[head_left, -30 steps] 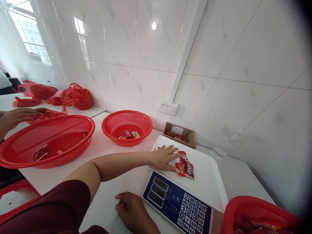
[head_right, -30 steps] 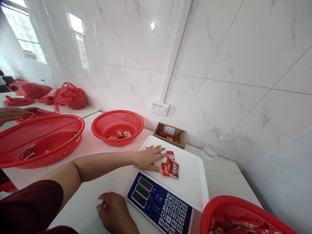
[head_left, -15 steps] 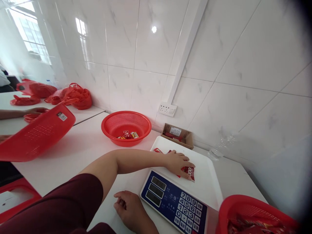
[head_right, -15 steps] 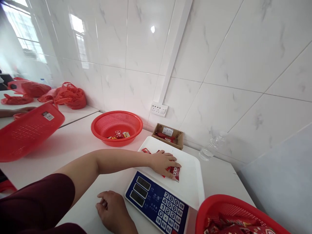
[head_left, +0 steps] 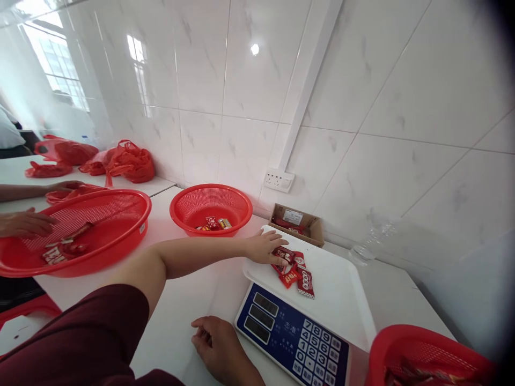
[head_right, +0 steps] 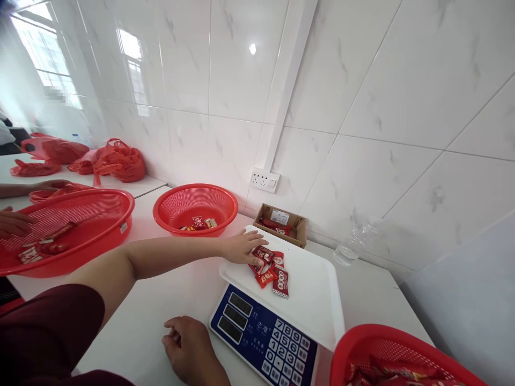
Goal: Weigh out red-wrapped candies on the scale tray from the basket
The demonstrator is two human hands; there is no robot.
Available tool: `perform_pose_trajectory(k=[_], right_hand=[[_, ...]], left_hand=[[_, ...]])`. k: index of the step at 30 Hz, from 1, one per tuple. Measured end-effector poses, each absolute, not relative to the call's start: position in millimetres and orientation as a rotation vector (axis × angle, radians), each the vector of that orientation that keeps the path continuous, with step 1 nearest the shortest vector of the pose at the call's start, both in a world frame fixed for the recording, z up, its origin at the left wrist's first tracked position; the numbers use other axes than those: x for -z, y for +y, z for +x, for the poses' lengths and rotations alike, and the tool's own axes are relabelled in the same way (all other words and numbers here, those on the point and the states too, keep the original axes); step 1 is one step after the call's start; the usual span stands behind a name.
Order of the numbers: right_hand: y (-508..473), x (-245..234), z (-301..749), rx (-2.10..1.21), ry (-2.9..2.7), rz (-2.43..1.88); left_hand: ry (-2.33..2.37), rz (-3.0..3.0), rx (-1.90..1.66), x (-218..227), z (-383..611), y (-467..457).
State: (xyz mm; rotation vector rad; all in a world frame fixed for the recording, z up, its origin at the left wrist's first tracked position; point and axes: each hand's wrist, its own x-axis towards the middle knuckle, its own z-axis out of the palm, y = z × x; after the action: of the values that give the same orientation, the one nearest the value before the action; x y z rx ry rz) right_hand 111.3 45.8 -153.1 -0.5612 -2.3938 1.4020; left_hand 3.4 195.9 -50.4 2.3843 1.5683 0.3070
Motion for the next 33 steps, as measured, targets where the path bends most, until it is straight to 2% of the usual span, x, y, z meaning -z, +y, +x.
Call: perform_pose_trajectory(k=[7, 11, 21, 33], right_hand=[[46, 155, 111, -1.384, -2.377, -0.548], [48, 154, 110, -1.48, -2.369, -0.568], [48, 154, 107, -1.522, -2.354, -0.597], [48, 159, 107, -1.508, -2.356, -0.59]], left_hand=[[1.476, 2.35, -0.284, 54, 13, 193], [1.417, 2.324, -0.277, 51, 31, 197], [1.354, 2.414, -0.024, 43, 70, 201], [1.374, 2.666, -0.129, 55, 77, 204]])
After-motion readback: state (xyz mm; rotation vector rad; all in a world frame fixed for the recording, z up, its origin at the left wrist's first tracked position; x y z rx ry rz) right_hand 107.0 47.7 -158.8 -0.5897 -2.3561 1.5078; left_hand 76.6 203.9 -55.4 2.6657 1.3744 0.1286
